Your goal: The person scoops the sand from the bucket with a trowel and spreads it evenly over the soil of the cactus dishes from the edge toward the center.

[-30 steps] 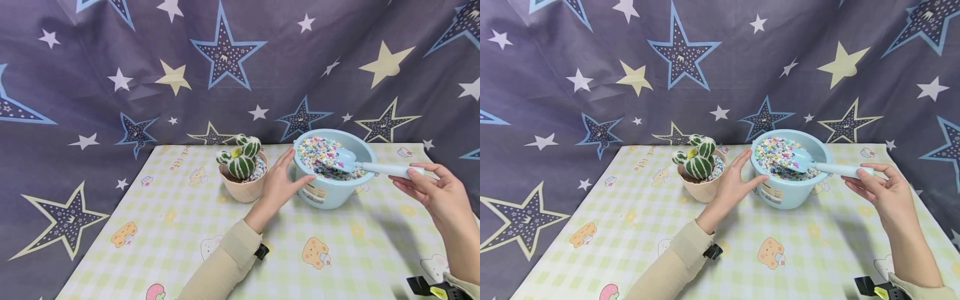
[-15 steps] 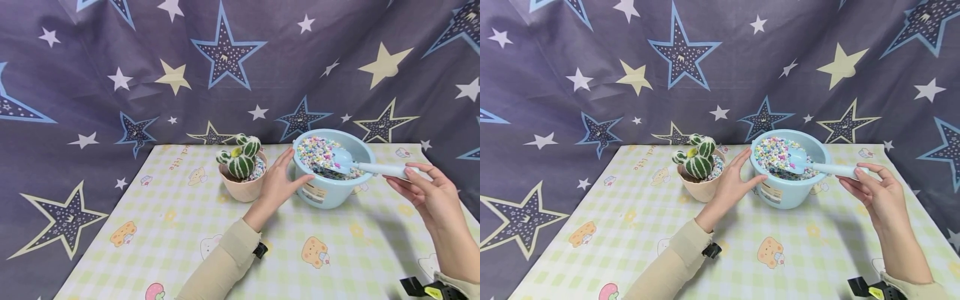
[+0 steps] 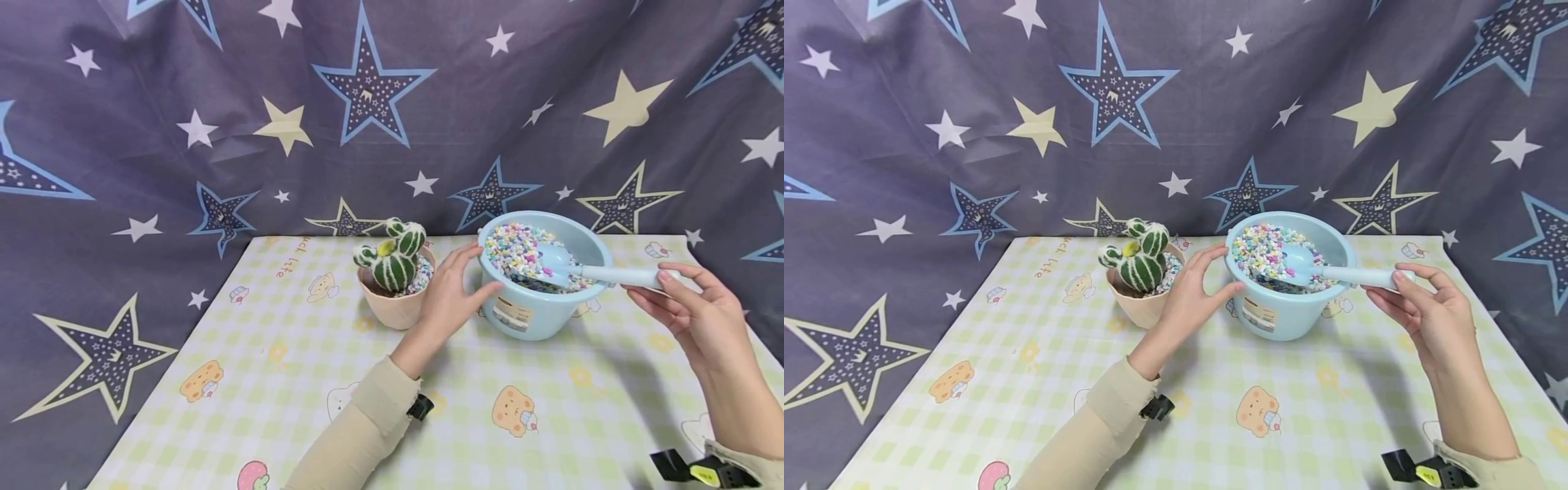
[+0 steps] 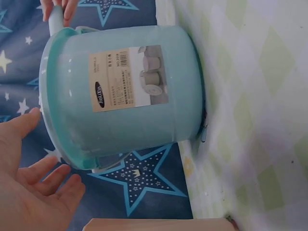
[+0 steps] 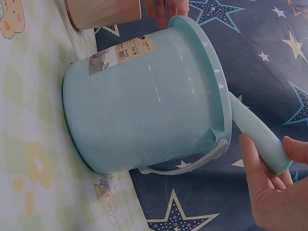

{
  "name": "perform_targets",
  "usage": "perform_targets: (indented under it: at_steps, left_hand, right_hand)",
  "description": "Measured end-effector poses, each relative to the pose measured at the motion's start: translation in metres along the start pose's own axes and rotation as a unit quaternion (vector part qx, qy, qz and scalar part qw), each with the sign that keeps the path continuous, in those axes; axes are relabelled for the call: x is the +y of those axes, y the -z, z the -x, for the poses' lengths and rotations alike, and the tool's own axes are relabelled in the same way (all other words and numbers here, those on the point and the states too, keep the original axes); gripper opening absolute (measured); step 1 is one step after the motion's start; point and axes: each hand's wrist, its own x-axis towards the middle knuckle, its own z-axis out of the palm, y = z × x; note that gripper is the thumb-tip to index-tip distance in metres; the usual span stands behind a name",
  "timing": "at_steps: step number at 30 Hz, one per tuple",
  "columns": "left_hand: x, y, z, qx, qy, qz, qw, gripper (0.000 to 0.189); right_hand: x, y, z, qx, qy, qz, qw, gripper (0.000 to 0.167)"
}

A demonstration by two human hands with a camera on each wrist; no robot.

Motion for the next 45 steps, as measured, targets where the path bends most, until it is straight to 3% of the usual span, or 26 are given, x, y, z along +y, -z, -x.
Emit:
perform_targets:
  at_steps: [6, 14, 21, 30, 38, 45]
  left_hand:
    - [0.003, 0.008, 0.001, 0.001, -0.013, -0.004, 0.9999, 0.067]
    - [0.008, 0.022, 0.007, 0.008, -0.034, 0.017, 0.9992, 0.063]
    - [0.012, 0.042, 0.013, 0.037, -0.058, 0.028, 0.9972, 0.056]
    - [0.017, 0.079, 0.019, 0.092, -0.084, 0.068, 0.9899, 0.036]
    - [0.005, 0.114, 0.021, 0.162, -0.105, 0.108, 0.9752, 0.031]
    - [-0.017, 0.133, 0.027, 0.199, -0.075, 0.117, 0.97, 0.034]
  right_hand:
    - [0.001, -0.003, -0.001, 0.001, 0.01, 0.017, 0.9998, 0.022]
    - [0.002, -0.011, -0.004, -0.01, 0.003, -0.007, 0.9999, 0.025]
    - [0.005, -0.022, -0.007, -0.02, -0.002, -0.001, 0.9998, 0.024]
    - [0.007, -0.037, -0.018, -0.041, -0.026, 0.001, 0.9988, 0.025]
    - [0.013, -0.051, -0.029, -0.052, -0.039, 0.02, 0.9977, 0.021]
    - [0.016, -0.062, -0.036, -0.047, -0.056, 0.044, 0.9963, 0.018]
